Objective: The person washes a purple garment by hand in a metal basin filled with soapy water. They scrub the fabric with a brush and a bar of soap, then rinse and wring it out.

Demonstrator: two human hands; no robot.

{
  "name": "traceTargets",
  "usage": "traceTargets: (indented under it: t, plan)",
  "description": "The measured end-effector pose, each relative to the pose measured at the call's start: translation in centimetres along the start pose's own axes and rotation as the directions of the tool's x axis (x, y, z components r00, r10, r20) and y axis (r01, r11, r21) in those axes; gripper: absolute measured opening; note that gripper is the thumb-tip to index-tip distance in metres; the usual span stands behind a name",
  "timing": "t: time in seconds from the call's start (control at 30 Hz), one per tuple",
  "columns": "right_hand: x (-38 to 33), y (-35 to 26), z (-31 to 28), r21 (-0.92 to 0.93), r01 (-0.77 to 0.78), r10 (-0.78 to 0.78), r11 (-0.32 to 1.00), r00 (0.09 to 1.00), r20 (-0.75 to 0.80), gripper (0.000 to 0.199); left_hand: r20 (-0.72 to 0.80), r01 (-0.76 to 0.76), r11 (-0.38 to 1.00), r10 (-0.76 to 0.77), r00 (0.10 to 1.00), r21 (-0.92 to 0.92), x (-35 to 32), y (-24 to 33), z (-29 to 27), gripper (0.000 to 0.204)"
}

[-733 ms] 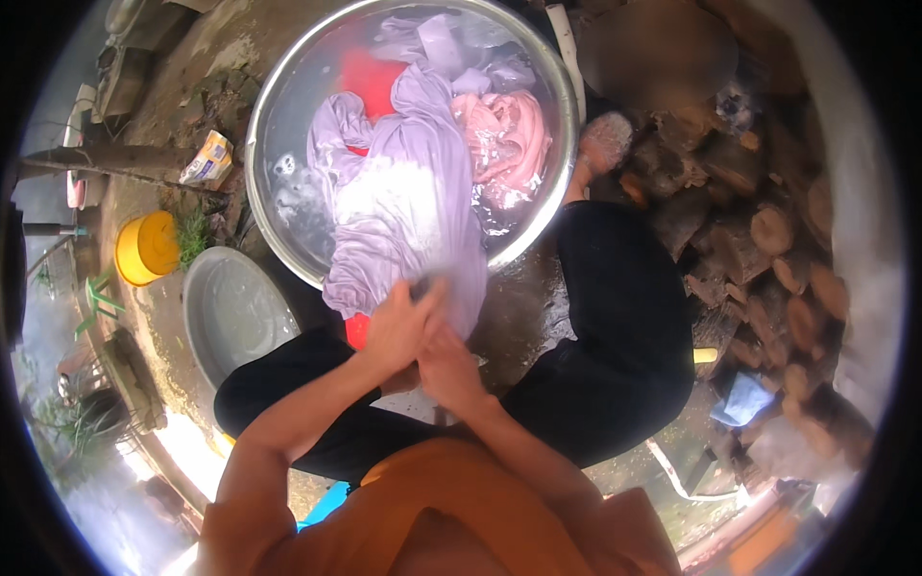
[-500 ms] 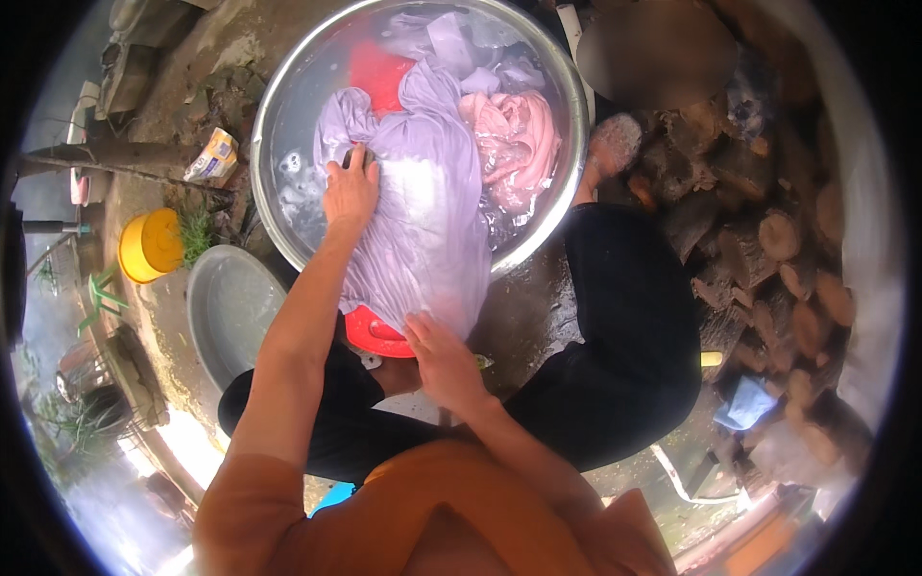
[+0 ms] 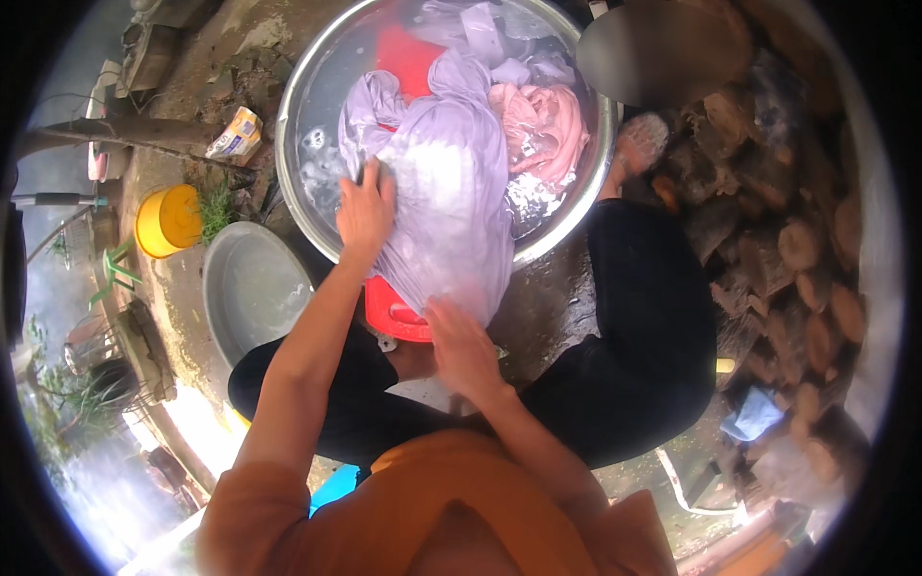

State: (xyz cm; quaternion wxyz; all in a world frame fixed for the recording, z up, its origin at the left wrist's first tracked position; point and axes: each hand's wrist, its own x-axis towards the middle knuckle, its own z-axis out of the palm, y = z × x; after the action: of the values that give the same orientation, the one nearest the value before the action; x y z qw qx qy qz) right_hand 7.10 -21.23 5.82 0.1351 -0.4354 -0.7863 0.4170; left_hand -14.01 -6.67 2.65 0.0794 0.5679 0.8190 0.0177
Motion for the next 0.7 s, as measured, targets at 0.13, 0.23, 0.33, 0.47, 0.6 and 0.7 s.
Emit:
traceTargets:
  t: [0.13, 0.23, 0.33, 0.47, 0.6, 0.7]
  plan:
    - [0.2, 0.6, -0.2, -0.061, 0.024, -0.029, 0.998, 0.996, -0.086, 0.044, 0.142, -0.356, 0.929, 0.368, 0.919, -0.105, -13.0, 1.0, -0.8, 0.057]
    - [0.1, 0.6, -0.3, -0.064, 0.083, -0.087, 0.995, 0.993, -0.074, 0.043, 0.132, -0.487, 0.867, 0.498, 0.857, -0.109, -7.2, 1.2, 1.0, 0.05]
    - [0.0, -0.2, -0.1, -0.041, 0.121, -0.124, 0.992, 0.989, -0.086, 0.043, 0.012, -0.205, 0.976, 0.206, 0.978, -0.072, 2.9, 4.4, 1.3, 0.044]
    - [-0.2, 0.7, 0.0, -0.044, 0.08, -0.083, 0.996, 0.993, -0.089, 0.044, 0.099, -0.285, 0.955, 0.293, 0.951, -0.086, -2.0, 6.6, 1.4, 0.045]
    - [-0.9, 2.0, 1.2, -0.065, 0.018, -0.01, 0.998, 0.993, 0.119, 0.048, 0.209, -0.596, 0.788, 0.616, 0.76, -0.158, -10.1, 5.2, -1.0, 0.044]
    - [0.2, 0.6, -0.4, -0.121, 0.147, -0.152, 0.982, 0.988, -0.037, 0.051, 0.064, -0.553, 0.833, 0.552, 0.831, -0.002, -1.1, 7.0, 2.3, 0.04]
